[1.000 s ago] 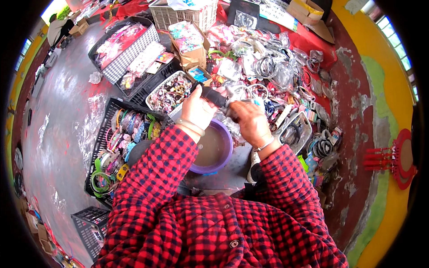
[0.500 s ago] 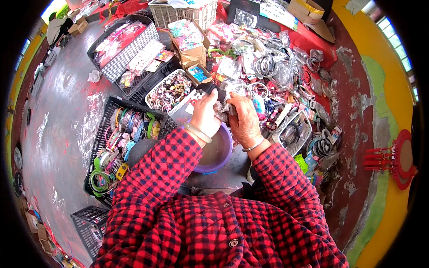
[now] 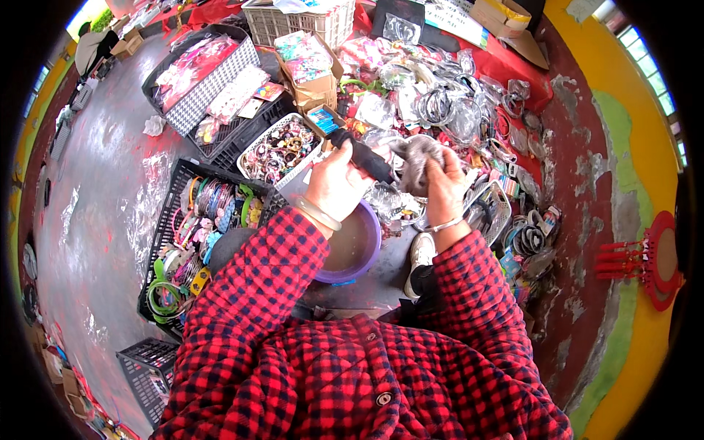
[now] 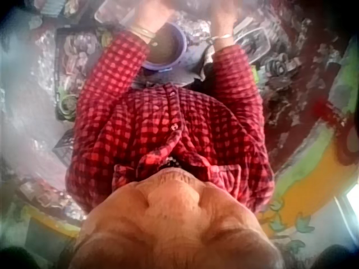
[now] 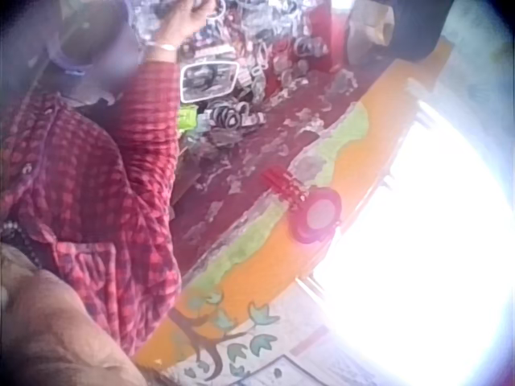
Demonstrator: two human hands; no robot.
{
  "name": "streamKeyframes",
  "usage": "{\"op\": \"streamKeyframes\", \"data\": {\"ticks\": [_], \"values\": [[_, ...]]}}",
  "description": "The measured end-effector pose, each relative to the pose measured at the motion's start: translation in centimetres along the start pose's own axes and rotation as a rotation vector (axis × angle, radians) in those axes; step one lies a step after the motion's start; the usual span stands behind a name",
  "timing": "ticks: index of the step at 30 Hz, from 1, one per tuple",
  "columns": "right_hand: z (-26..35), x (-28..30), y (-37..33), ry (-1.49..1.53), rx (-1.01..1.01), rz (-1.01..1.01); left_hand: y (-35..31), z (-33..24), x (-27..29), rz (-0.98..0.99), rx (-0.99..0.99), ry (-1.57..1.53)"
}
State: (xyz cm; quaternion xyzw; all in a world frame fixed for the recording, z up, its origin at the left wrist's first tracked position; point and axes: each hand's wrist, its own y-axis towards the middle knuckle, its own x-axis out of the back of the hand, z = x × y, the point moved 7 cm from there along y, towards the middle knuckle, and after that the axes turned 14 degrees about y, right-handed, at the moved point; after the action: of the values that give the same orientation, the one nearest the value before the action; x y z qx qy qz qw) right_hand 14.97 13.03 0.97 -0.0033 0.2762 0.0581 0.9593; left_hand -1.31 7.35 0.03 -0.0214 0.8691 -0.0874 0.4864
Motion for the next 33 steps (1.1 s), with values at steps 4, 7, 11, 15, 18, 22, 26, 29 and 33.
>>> {"op": "streamKeyframes", "data": {"ticks": [4, 7, 11, 15, 18, 22, 26, 29, 33], "values": [[2.2, -0.6, -0.3, -0.044, 0.109, 0.038, 0.3, -0.3, 0.5, -0.044, -0.044, -0.064], [2.8, -4.5, -2.5, -0.63, 0.395, 0.312, 0.3, -0.1, 1.0, -0.118, -0.057, -0.008], [1.6, -7.1, -4.3, -0.867, 0.621, 0.441, -0.5, 0.4, -0.4, -0.03, -0.026, -0.043], [1.3, -5.4, -3.6, -0.686, 0.464, 0.288, -0.6, 0.7, -0.8, 0.003, -0.002, -0.036], [-0.8, -2.6, -1.8, -0.244, 0.125, 0.068, -0.8, 1.0, -0.9, -0.036, 0.039, -0.113], [-1.2, 1.8, 0.7, 0.184, -0.163, -0.06, -0.6, -0.8, -0.4, -0.025, -0.05, -0.056], [0.5, 0.6, 0.5, 0.073, -0.206, 0.12, -0.2, -1.3, 0.3, -0.075, -0.123, -0.136], [-1.5, -1.4, -1.0, -0.231, -0.158, 0.268, 0.3, -0.5, 1.4, -0.164, -0.098, -0.128], [-3.3, -4.5, -3.6, -0.45, -0.118, 0.445, 0.1, -0.1, 0.7, -0.066, -0.145, -0.071]]}}
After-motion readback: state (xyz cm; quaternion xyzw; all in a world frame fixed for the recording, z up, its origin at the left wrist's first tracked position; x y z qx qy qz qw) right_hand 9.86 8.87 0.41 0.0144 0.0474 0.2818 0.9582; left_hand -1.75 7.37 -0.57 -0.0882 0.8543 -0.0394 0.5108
